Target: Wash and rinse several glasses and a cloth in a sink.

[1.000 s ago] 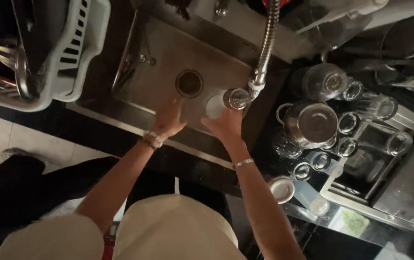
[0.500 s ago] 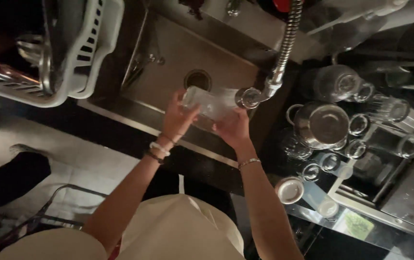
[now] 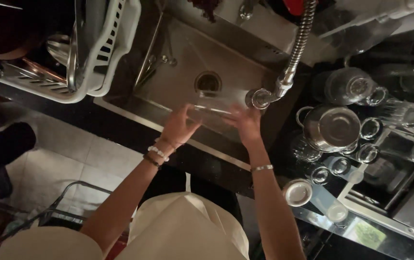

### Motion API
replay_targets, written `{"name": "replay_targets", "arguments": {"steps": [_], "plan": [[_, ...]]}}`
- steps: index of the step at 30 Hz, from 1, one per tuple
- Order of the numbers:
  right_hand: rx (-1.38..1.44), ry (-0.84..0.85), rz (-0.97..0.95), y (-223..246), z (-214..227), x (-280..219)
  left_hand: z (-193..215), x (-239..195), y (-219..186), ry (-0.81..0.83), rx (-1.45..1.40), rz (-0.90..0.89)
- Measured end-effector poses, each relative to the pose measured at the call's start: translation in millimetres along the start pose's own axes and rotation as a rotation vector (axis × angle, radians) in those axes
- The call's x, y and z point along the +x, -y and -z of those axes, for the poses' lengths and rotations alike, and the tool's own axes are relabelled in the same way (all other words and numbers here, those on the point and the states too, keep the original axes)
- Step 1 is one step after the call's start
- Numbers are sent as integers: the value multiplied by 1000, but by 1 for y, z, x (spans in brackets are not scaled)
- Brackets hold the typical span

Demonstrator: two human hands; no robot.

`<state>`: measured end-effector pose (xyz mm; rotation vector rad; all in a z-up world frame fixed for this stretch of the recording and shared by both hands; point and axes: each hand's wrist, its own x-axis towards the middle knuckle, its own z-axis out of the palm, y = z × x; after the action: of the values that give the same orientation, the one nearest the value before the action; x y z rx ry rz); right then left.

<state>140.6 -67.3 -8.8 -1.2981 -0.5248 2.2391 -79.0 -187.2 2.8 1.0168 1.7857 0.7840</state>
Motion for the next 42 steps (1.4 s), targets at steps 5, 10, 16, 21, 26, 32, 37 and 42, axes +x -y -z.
{"name": "replay_targets", "arguments": {"steps": [5,10,16,21,26,32,37,42], "plan": [[-1115,-400,859,24,-47,-36,7,-5,1,-36,251,-17],[-1239,-408,536,47,-41,-34,-11,-4,-5,2,55,-23],[-1211,-387,670,49,-31,-23,-25,-2,-29,94,92,-2],[-1097,-318,657,57,-35,-23,-30,-4,-24,130,111,-20],[-1665,-434,1058,35,-16,-10,-33,1,-12,66,23,-38],[-1179,-379,700,45,-24,-8,-40,15,23,60,-3,-150],[-1252,-358,407,45,-19,-5,-41,11,27,84,35,65],[-1219,-327,749,40,-23,-17,-58,24,50,137,-103,108]]}}
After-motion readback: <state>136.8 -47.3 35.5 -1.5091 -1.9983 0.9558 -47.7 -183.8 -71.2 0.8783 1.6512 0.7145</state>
